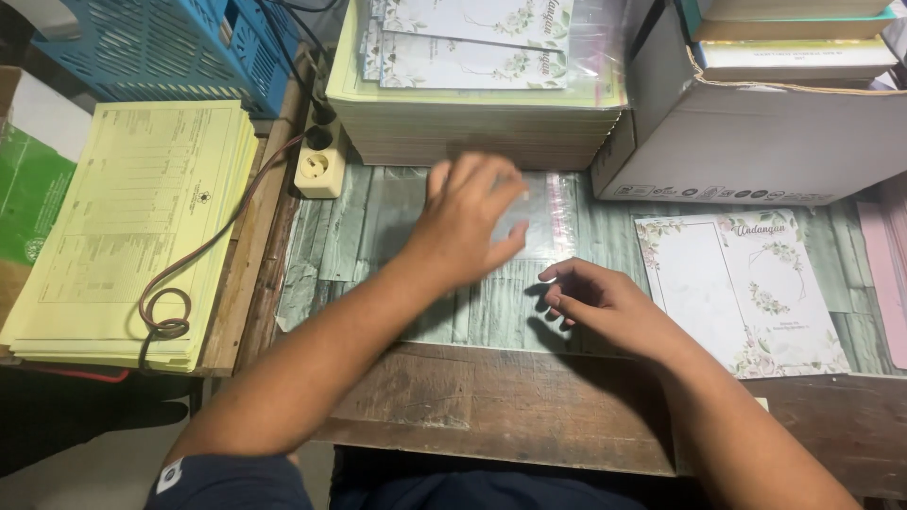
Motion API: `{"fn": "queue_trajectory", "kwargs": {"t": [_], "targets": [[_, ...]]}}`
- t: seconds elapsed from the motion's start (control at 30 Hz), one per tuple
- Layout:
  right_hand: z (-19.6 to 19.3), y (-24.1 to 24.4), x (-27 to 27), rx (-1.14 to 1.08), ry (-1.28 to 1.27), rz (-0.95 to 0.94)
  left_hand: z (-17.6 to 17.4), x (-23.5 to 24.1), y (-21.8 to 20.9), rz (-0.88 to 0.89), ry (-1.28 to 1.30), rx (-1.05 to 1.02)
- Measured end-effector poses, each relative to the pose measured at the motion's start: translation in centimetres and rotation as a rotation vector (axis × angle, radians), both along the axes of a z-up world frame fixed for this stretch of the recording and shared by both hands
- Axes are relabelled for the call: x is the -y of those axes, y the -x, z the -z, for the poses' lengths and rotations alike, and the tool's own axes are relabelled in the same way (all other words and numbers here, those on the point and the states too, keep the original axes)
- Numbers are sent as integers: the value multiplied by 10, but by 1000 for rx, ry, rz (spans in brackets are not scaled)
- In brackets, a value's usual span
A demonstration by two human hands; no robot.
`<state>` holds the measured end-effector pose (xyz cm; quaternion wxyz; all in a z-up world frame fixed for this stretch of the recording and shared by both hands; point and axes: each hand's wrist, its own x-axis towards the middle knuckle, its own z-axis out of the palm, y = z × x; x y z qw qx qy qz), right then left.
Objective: The person folds paper invitation cards and places them into individual plastic sleeves by hand at a desk.
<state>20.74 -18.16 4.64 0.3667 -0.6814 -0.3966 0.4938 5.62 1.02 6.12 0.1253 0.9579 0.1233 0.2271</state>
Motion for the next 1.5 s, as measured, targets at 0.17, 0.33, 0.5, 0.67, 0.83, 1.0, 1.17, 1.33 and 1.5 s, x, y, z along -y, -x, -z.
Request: {"fn": "queue_trajectory", "kwargs": {"t": [0.17, 0.33, 0.5, 0.67, 0.83, 1.0, 1.17, 1.33, 1.5], "targets": [[12, -17, 11, 610, -88, -109, 42, 20, 48, 63, 187, -83], [36, -67, 27, 1211, 153, 142, 80, -10, 52, -15, 208, 32], [11, -66, 26, 1038, 250, 248, 69, -11, 49, 5, 305, 177], [15, -64, 24, 1097, 259, 239, 64, -8, 51, 31, 327, 148], [2, -50, 20, 1130, 256, 192, 57, -4, 55, 26, 360, 134], [5, -50, 19, 1147, 223, 206, 48, -3, 56, 18, 359, 76], [8, -46, 19, 1161, 214, 212, 52, -3, 54, 31, 351, 60], [16, -43, 22, 1192, 165, 237, 50, -2, 56, 31, 353, 57], [7, -41, 32, 1277, -21, 319, 50, -2, 58, 34, 344, 84]]}}
